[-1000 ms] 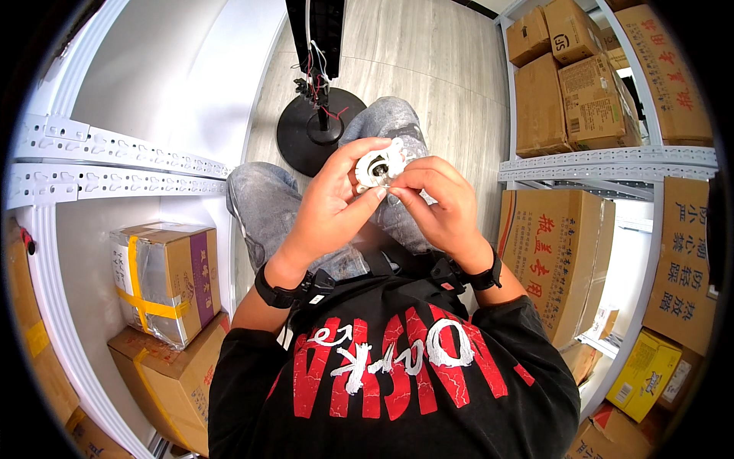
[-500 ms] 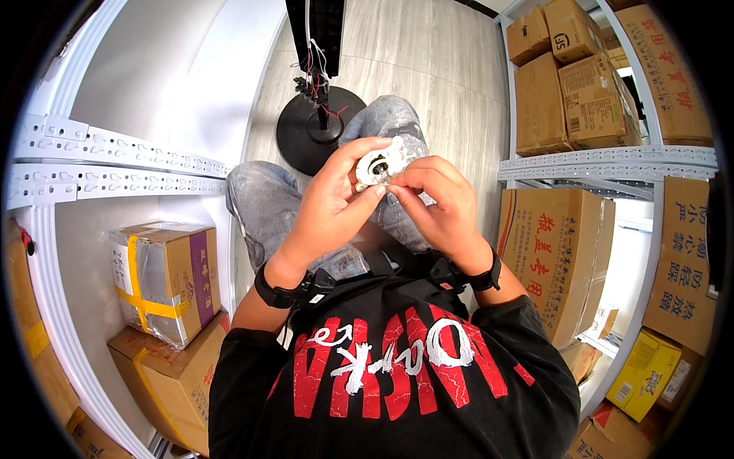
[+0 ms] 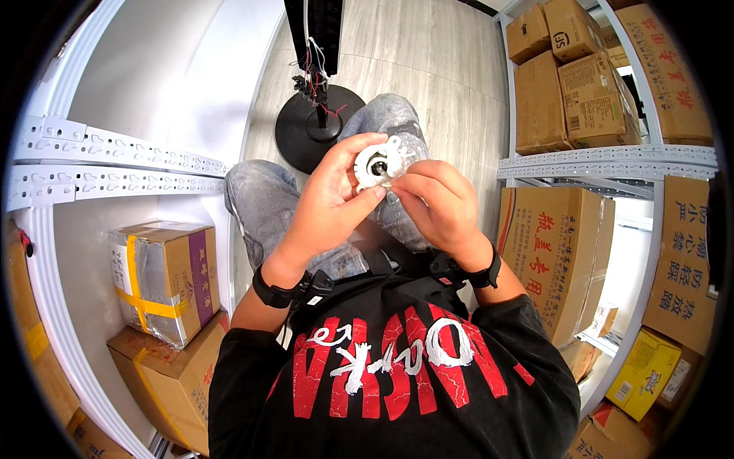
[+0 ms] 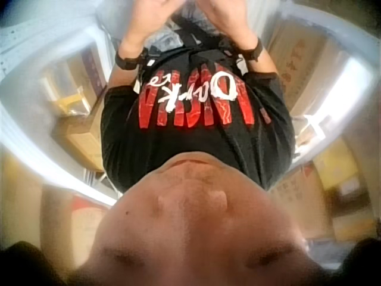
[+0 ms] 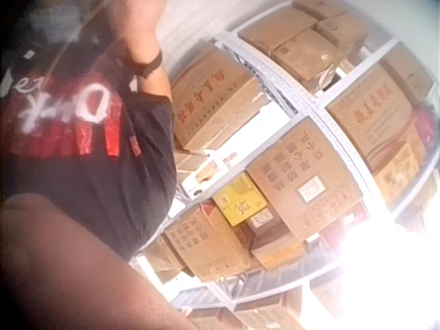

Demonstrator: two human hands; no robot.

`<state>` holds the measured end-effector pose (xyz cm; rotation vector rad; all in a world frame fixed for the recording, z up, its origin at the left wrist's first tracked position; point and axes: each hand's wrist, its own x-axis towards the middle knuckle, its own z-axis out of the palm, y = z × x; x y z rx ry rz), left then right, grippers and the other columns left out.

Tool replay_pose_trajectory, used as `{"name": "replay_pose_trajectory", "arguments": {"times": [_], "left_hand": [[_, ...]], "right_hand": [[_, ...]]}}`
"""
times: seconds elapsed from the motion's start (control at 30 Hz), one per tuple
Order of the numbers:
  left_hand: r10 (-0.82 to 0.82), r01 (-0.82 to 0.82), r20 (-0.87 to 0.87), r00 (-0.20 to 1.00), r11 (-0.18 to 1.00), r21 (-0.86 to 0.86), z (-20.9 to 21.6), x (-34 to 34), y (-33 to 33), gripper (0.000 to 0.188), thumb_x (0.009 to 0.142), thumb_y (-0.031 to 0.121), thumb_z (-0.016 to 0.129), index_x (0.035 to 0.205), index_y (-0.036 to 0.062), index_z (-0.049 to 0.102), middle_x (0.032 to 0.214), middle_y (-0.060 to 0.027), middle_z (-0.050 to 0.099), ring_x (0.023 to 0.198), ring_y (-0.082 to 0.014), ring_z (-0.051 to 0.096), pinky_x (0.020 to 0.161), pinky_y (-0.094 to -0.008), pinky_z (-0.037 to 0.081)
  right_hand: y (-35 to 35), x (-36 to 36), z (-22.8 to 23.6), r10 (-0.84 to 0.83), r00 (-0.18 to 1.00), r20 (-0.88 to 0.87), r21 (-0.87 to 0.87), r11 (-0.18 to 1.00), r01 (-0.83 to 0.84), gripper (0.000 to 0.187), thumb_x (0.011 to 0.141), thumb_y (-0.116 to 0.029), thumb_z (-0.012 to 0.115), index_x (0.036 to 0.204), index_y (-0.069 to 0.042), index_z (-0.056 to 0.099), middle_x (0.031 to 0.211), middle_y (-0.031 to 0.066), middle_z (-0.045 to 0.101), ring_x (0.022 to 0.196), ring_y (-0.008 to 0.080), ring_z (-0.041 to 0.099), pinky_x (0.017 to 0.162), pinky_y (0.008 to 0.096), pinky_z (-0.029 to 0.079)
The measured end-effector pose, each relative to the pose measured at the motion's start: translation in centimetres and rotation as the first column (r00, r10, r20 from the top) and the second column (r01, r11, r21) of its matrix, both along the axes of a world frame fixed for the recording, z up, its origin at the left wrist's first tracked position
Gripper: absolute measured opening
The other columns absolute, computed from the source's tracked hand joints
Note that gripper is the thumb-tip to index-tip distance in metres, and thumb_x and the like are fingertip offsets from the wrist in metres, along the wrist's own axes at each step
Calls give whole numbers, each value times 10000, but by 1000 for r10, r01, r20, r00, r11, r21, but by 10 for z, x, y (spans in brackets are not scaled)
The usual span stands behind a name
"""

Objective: The person sits on the floor and assembles a small white electrical component by hand, inserting and adjusting small parts into the housing. The person repeatedly aligns and secures internal pieces within the component.

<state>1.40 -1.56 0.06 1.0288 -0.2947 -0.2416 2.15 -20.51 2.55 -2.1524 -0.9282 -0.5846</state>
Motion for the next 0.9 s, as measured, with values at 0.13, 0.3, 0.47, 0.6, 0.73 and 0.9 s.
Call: {"name": "replay_pose_trajectory", "arguments": {"times": [0.13, 0.3, 0.47, 0.6, 0.73, 0.9], "left_hand": [[-28, 28, -58, 998, 1000, 3, 2, 1, 1, 582, 883, -135, 551, 1431, -29, 387, 1333, -151, 560, 1274, -214, 549, 1085, -352, 440], [-53, 53, -102, 993, 999, -2, 0, 0, 2, 560, 891, -111, 573, 1421, -25, 413, 1307, -131, 572, 1230, -188, 562, 1052, -331, 457], [-72, 70, -119, 990, 997, -20, -3, 1, 4, 550, 894, -97, 582, 1416, -22, 424, 1301, -122, 577, 1227, -185, 564, 1044, -322, 459], [-100, 96, -141, 985, 995, -35, -1, 1, 5, 543, 900, -84, 586, 1415, -22, 425, 1314, -129, 579, 1235, -186, 565, 1038, -319, 462], [-115, 110, -156, 981, 993, -42, 0, 1, 7, 530, 915, -65, 589, 1416, -22, 421, 1336, -145, 578, 1237, -193, 571, 1030, -319, 469], [-117, 110, -141, 983, 992, -56, 5, 1, 6, 518, 930, -53, 589, 1417, -21, 417, 1342, -157, 578, 1233, -199, 578, 1037, -319, 468]], "right_hand": [[-1, 0, -5, 21, 995, 101, -2, 1000, -20, 291, 692, 13, 764, 966, -36, 682, 920, 85, 651, 749, 253, 656, 599, 347, 530], [-1, 0, -4, 35, 991, 128, -22, 999, -32, 304, 682, 12, 752, 973, -37, 681, 916, 77, 643, 727, 239, 649, 593, 343, 533], [-2, 1, -3, 57, 989, 137, -27, 998, -54, 303, 684, 20, 751, 973, -34, 679, 912, 74, 640, 711, 231, 647, 580, 330, 532], [-4, 1, -2, 73, 988, 140, -34, 997, -69, 286, 691, 32, 750, 962, -30, 684, 909, 72, 642, 709, 226, 650, 577, 324, 536], [-7, 2, -2, 111, 984, 143, -24, 994, -108, 267, 693, 31, 753, 946, -29, 694, 914, 74, 650, 726, 225, 659, 585, 323, 543], [-12, 3, -4, 141, 973, 185, -57, 989, -133, 279, 684, 17, 757, 955, -28, 709, 928, 80, 660, 749, 221, 669, 604, 318, 555]]}}
